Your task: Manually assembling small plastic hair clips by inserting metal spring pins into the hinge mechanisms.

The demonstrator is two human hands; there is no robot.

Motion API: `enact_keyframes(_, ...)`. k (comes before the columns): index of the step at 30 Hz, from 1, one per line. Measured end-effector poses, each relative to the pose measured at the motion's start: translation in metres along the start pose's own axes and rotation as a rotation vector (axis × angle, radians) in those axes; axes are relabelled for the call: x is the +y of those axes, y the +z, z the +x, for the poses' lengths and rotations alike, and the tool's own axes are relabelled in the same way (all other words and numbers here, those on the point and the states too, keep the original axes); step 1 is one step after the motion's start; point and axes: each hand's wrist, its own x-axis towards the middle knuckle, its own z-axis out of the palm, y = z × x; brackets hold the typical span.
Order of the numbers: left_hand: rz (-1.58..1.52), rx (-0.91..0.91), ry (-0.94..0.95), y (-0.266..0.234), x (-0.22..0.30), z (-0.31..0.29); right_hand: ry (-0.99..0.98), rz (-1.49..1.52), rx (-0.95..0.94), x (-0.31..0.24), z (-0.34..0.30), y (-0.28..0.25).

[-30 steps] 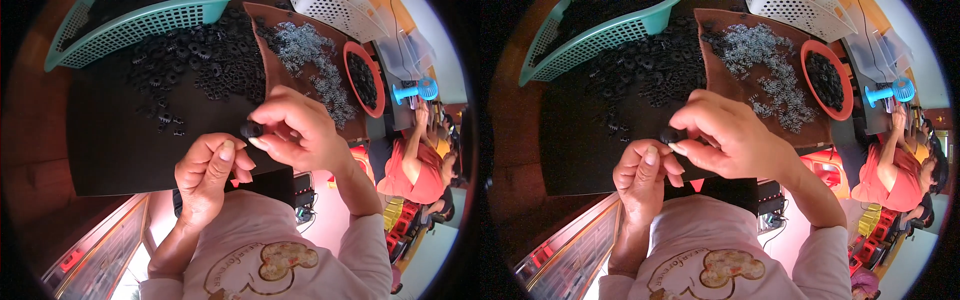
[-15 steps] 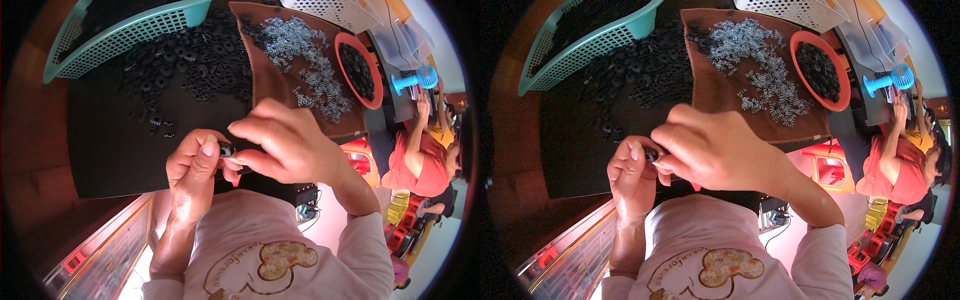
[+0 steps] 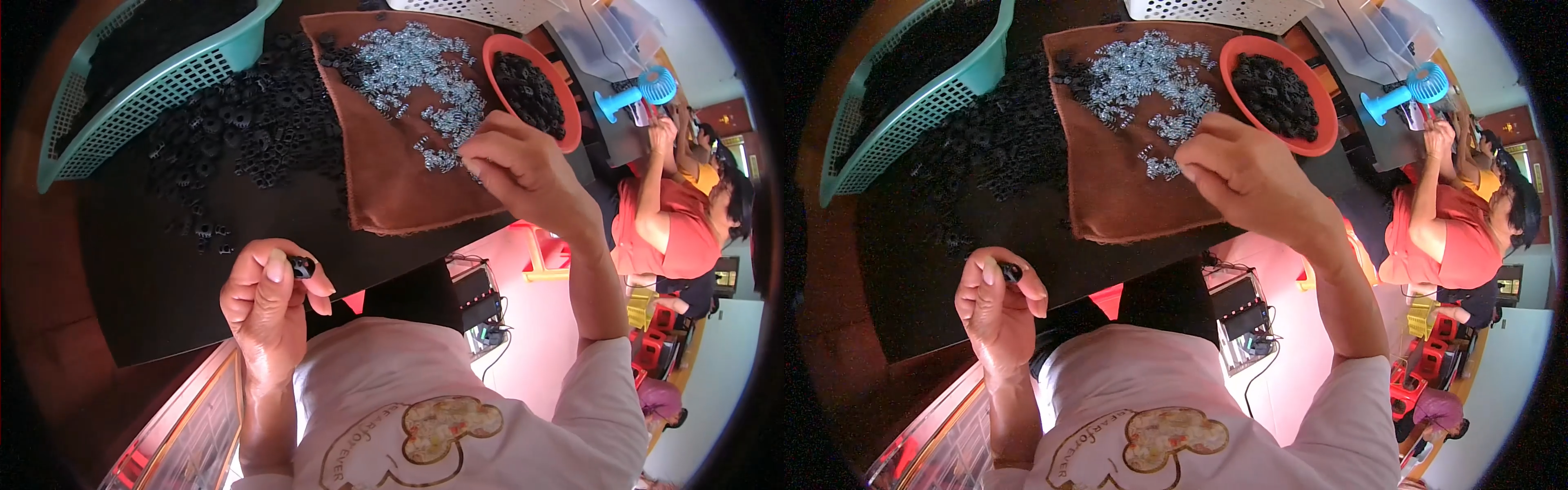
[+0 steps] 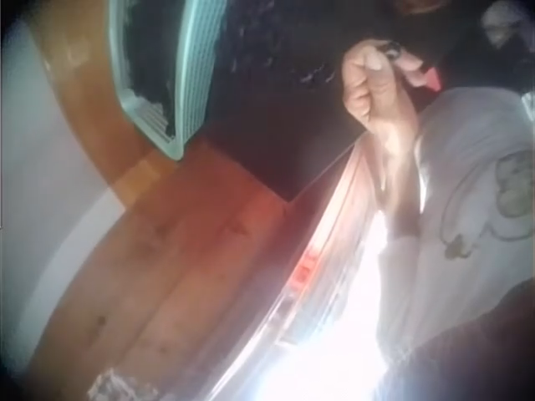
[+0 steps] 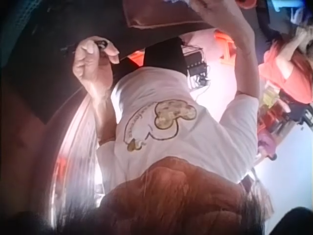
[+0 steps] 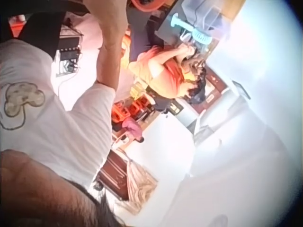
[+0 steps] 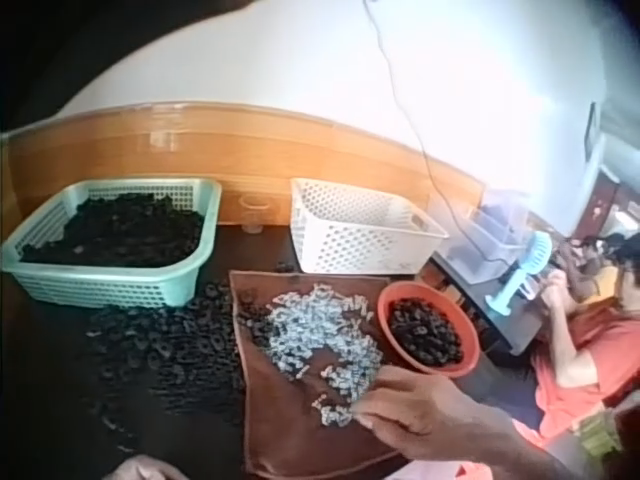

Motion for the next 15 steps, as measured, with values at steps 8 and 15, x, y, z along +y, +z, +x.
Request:
enact_keyframes(8, 0.074, 0.016, 0.016, 0.008, -0.001, -0.001, -0.131, -0.223, -0.044, 0.003, 0.025, 0.013)
enact_keyframes(15, 0.078, 0.042, 0.017, 0.009, 0.001, -0.003, -0.319, -0.465, -0.215, 0.007, 0.045, 0.016)
